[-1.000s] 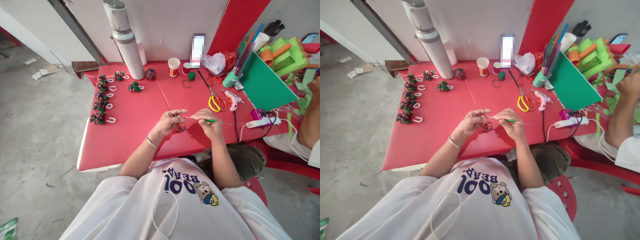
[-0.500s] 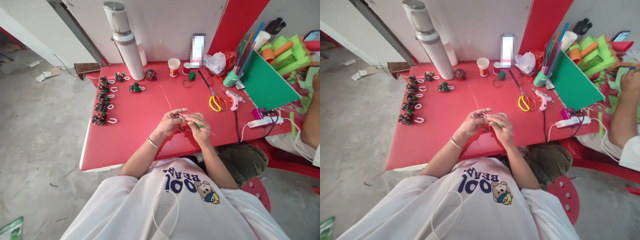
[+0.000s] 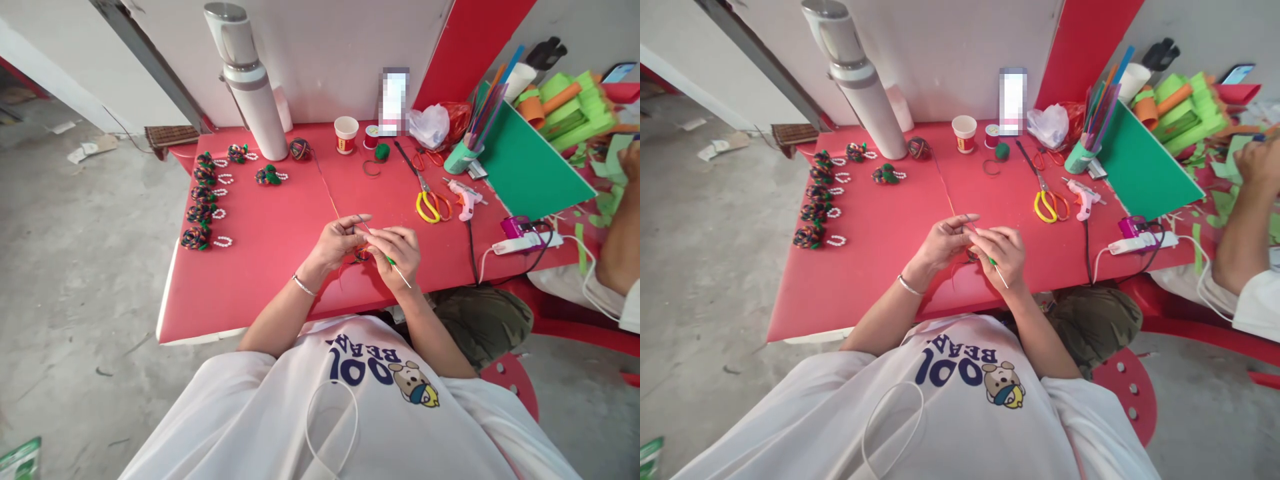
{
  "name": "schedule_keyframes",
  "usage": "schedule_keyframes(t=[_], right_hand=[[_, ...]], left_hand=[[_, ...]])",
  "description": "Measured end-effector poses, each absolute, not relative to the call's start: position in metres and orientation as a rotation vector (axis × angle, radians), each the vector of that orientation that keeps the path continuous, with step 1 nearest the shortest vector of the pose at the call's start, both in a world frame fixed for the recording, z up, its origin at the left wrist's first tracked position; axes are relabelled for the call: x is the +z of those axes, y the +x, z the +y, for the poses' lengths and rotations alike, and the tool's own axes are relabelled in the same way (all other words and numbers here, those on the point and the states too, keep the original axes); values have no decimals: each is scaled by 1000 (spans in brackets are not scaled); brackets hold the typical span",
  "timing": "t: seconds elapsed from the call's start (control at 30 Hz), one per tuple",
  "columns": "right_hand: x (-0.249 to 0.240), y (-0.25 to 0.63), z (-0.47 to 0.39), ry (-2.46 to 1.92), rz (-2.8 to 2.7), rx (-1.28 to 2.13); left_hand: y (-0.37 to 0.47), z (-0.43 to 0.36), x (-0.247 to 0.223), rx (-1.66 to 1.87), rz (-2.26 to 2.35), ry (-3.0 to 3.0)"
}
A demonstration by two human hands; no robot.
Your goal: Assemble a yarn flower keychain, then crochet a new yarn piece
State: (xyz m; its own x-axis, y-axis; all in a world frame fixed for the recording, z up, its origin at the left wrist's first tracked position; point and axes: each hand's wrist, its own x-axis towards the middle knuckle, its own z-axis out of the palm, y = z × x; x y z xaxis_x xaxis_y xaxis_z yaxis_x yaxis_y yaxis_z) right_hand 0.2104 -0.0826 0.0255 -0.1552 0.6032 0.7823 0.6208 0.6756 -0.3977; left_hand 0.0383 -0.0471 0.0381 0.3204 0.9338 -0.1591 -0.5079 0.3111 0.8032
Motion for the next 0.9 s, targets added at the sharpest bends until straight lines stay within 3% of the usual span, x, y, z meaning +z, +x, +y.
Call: schedule_keyframes(t=[0.2,0.43,0.7,0.9], right_hand=[[20,207,-83,-983,-1779,-173],[37,230,-66,-781,-1866,296],[54,255,-66,-763,-1831,526],[39,244,-67,-734,-1568,752]], left_hand=[[37,-49,41,1033,636,666],[30,-47,46,961,652,630],[29,-45,46,985,694,698],[33,-47,43,981,676,736]])
